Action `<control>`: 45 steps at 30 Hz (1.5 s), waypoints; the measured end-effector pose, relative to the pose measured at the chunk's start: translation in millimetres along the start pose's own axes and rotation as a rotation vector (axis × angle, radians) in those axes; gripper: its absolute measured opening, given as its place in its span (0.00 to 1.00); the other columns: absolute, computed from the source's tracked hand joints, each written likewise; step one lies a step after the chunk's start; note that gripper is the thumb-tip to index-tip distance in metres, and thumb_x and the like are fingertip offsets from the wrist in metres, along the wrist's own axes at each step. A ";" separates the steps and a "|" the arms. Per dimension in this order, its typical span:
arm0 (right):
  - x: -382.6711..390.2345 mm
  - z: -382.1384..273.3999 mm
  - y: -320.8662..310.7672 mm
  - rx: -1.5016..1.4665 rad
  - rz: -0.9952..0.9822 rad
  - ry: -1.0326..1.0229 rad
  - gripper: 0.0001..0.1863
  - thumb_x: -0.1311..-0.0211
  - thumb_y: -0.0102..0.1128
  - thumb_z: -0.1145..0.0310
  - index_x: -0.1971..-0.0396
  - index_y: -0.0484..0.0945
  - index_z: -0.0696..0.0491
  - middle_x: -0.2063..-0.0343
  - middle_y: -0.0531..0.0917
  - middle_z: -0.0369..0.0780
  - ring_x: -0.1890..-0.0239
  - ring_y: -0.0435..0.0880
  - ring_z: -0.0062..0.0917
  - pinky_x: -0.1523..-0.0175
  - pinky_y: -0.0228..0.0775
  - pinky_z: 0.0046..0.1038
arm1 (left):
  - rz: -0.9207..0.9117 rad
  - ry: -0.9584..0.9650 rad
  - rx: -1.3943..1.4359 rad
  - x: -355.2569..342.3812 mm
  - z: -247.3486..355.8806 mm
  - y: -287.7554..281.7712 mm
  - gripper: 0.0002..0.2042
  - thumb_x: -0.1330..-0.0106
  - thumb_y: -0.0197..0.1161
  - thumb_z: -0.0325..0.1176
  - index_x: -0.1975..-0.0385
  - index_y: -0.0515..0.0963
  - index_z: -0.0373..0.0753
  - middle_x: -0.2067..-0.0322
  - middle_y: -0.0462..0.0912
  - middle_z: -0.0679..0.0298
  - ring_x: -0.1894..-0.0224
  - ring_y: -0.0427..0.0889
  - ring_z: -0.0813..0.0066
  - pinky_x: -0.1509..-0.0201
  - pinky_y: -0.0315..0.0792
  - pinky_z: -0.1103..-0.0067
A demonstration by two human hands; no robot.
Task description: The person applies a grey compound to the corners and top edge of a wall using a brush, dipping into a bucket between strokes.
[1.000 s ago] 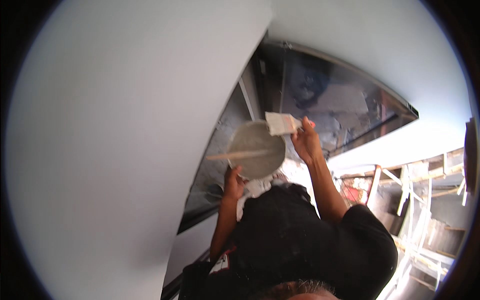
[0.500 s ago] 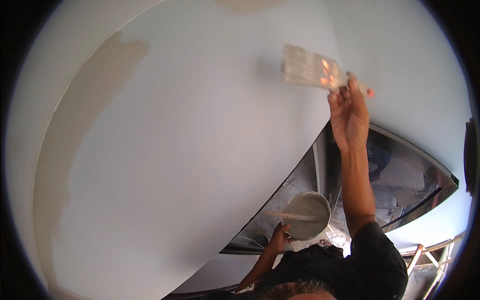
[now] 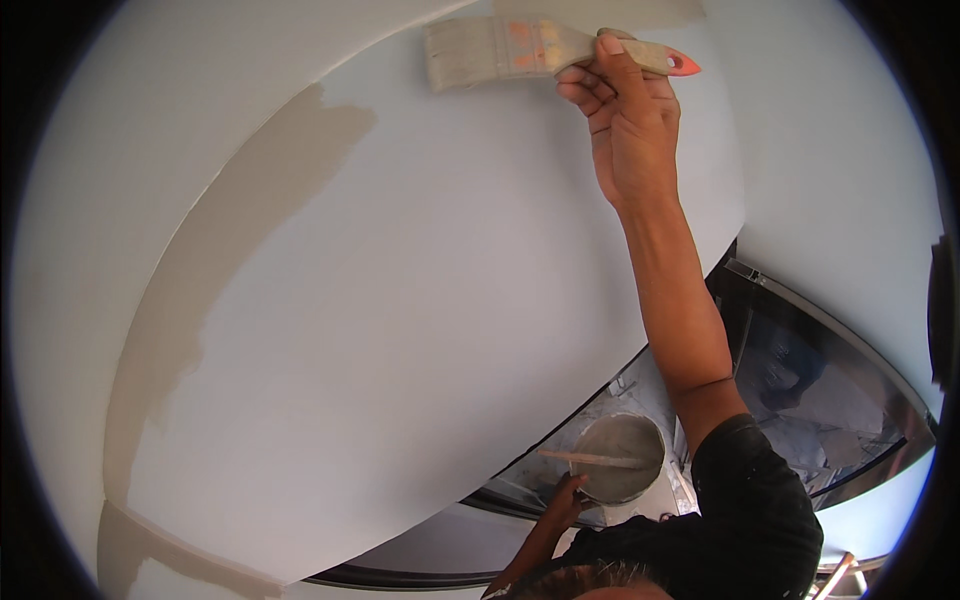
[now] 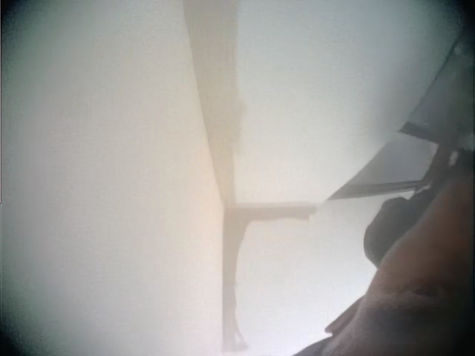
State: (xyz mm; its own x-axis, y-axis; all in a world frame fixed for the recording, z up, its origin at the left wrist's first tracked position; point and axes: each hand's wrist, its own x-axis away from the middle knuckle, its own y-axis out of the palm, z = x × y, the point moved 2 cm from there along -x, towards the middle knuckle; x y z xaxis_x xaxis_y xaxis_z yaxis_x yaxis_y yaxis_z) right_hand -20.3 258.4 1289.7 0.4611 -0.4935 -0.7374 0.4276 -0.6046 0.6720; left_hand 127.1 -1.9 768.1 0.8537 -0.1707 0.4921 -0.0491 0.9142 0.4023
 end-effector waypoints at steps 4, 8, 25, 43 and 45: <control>3.6 6.0 8.5 -0.008 -0.012 0.021 0.16 0.34 0.63 0.59 0.57 0.76 0.57 0.68 0.81 0.38 0.67 0.82 0.21 0.58 0.76 0.23 | 0.007 0.016 -0.013 4.9 2.7 4.6 0.31 0.34 0.57 0.41 0.34 0.58 0.35 0.37 0.66 0.54 0.36 0.67 0.55 0.37 0.65 0.49; 3.9 12.0 10.4 -0.016 -0.038 0.031 0.17 0.34 0.63 0.58 0.56 0.75 0.57 0.67 0.81 0.38 0.66 0.82 0.22 0.57 0.76 0.24 | 0.022 0.025 0.009 -2.9 -5.6 -9.2 0.30 0.34 0.58 0.41 0.35 0.58 0.34 0.38 0.66 0.52 0.37 0.68 0.55 0.39 0.68 0.51; -3.5 10.2 21.5 0.022 -0.074 0.019 0.18 0.33 0.63 0.59 0.54 0.75 0.57 0.63 0.81 0.37 0.64 0.82 0.22 0.56 0.76 0.25 | 0.022 0.033 0.010 -9.1 -6.0 -5.9 0.35 0.37 0.60 0.44 0.34 0.58 0.33 0.36 0.65 0.50 0.35 0.67 0.52 0.37 0.66 0.50; -8.1 7.9 23.1 0.097 -0.036 -0.019 0.18 0.35 0.64 0.61 0.55 0.75 0.59 0.62 0.81 0.39 0.65 0.82 0.21 0.58 0.77 0.25 | 0.009 0.021 0.003 -6.0 -5.7 -4.3 0.35 0.37 0.60 0.43 0.33 0.56 0.35 0.36 0.63 0.50 0.35 0.66 0.52 0.37 0.66 0.49; -9.3 7.1 22.3 0.104 -0.035 -0.021 0.18 0.35 0.64 0.61 0.54 0.75 0.59 0.63 0.82 0.39 0.65 0.82 0.21 0.58 0.77 0.25 | 0.026 0.018 0.005 -3.8 -4.3 -1.1 0.35 0.37 0.60 0.43 0.33 0.55 0.36 0.35 0.62 0.50 0.34 0.65 0.52 0.37 0.66 0.50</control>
State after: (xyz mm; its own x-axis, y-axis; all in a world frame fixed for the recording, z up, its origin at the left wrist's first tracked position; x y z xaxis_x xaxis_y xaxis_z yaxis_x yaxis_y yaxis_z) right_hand -20.5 245.0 1311.0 0.4310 -0.4832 -0.7620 0.3591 -0.6829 0.6362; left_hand 126.1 -0.7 762.5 0.8610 -0.1406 0.4887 -0.0736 0.9165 0.3933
